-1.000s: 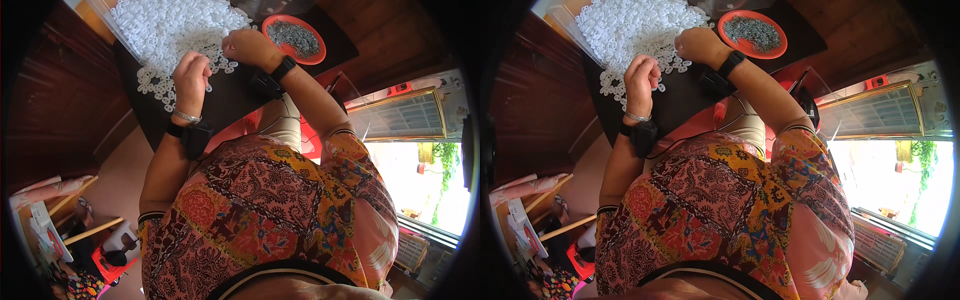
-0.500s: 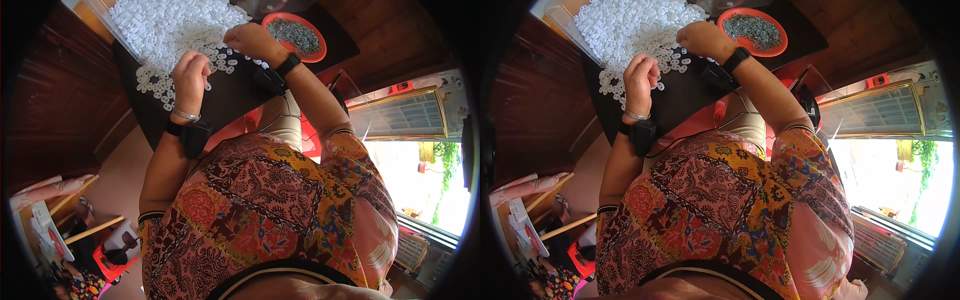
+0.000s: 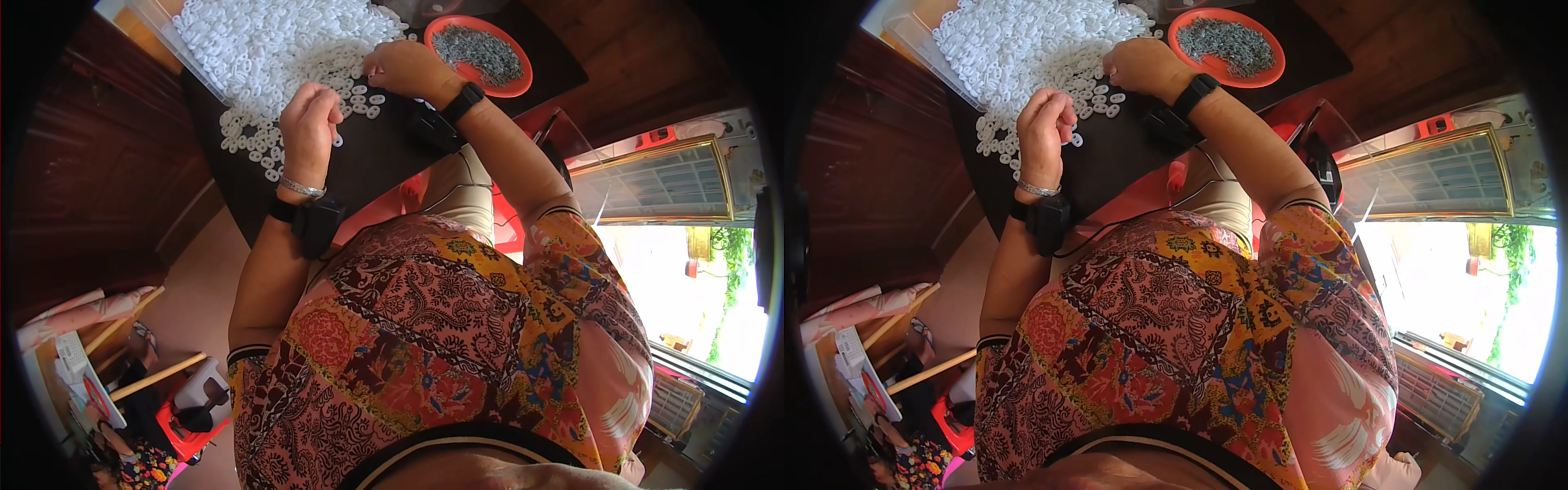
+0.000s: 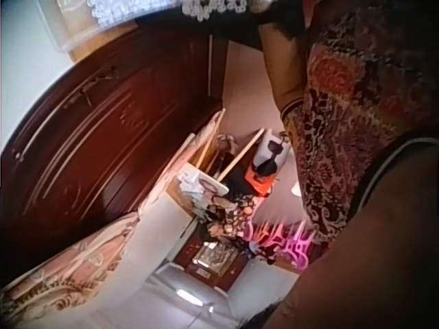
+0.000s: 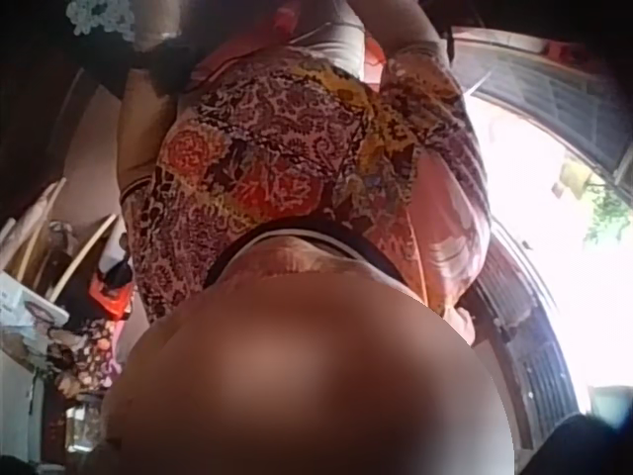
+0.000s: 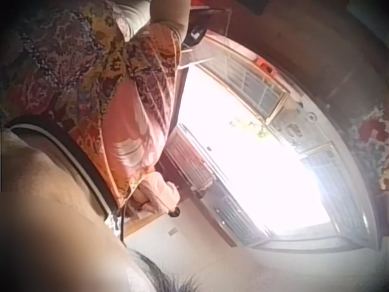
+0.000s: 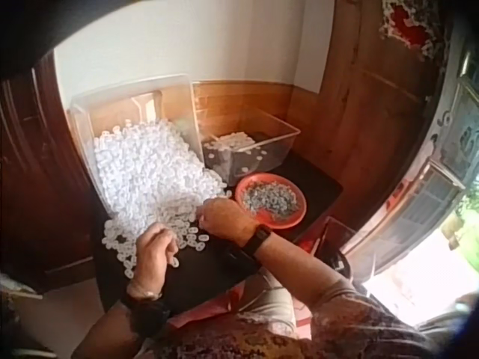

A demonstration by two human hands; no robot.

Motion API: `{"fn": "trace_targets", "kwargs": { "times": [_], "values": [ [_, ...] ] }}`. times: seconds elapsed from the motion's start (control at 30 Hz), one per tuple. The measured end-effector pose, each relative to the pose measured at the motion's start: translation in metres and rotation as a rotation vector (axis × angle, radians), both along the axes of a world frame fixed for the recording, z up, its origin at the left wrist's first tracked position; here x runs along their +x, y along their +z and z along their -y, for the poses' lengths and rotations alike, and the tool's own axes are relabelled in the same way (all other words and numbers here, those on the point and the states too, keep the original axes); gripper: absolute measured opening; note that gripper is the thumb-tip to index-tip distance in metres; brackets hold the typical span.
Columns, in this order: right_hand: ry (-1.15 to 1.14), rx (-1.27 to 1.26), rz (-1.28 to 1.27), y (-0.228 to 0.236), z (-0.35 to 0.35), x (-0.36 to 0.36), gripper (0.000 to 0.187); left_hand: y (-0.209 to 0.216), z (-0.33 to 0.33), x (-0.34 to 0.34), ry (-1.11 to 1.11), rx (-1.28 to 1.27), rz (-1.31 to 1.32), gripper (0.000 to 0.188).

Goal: Assembling small metal pins into white plastic rings on a workbench.

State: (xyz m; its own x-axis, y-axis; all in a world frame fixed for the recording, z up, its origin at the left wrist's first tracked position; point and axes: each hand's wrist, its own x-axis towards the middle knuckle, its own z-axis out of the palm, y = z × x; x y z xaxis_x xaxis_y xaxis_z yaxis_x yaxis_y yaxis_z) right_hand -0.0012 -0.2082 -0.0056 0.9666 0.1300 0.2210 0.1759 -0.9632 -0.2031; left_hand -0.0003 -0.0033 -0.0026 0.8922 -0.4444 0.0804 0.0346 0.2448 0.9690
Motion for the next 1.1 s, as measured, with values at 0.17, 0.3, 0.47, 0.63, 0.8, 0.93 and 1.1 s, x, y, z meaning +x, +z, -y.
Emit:
{"fn": "trace_targets", "kwargs": {
  "times": [0.17,0.3,0.47,0.63,0.8,0.93,1.1],
  "values": [
    [-0.015,0.08,-0.101,0.012,-0.004,-0.003,0.02,-0.001,0.0,0.0,-0.007,0.001,0.003,0.013],
    [-0.01,0.686,-0.117,0.025,-0.016,-0.019,0.019,-0.001,0.0,0.001,0.008,0.043,0.014,0.014],
    [-0.012,1.199,-0.07,0.023,-0.05,-0.045,0.015,0.001,0.0,-0.007,-0.047,0.079,0.016,0.016],
    [0.001,1.304,0.051,0.004,-0.061,-0.055,0.01,-0.006,0.005,-0.005,-0.096,0.064,0.039,0.017],
    [-0.096,1.013,0.095,0.014,-0.058,-0.069,0.015,-0.004,0.004,-0.009,-0.107,0.114,0.055,0.018],
    [-0.131,0.872,0.092,0.018,-0.052,-0.074,0.018,-0.003,0.007,-0.009,-0.166,0.165,0.094,0.018],
    [0.091,0.658,0.136,0.027,-0.021,-0.08,0.015,-0.001,0.007,-0.011,-0.18,0.159,0.072,0.017]
  ]
}}
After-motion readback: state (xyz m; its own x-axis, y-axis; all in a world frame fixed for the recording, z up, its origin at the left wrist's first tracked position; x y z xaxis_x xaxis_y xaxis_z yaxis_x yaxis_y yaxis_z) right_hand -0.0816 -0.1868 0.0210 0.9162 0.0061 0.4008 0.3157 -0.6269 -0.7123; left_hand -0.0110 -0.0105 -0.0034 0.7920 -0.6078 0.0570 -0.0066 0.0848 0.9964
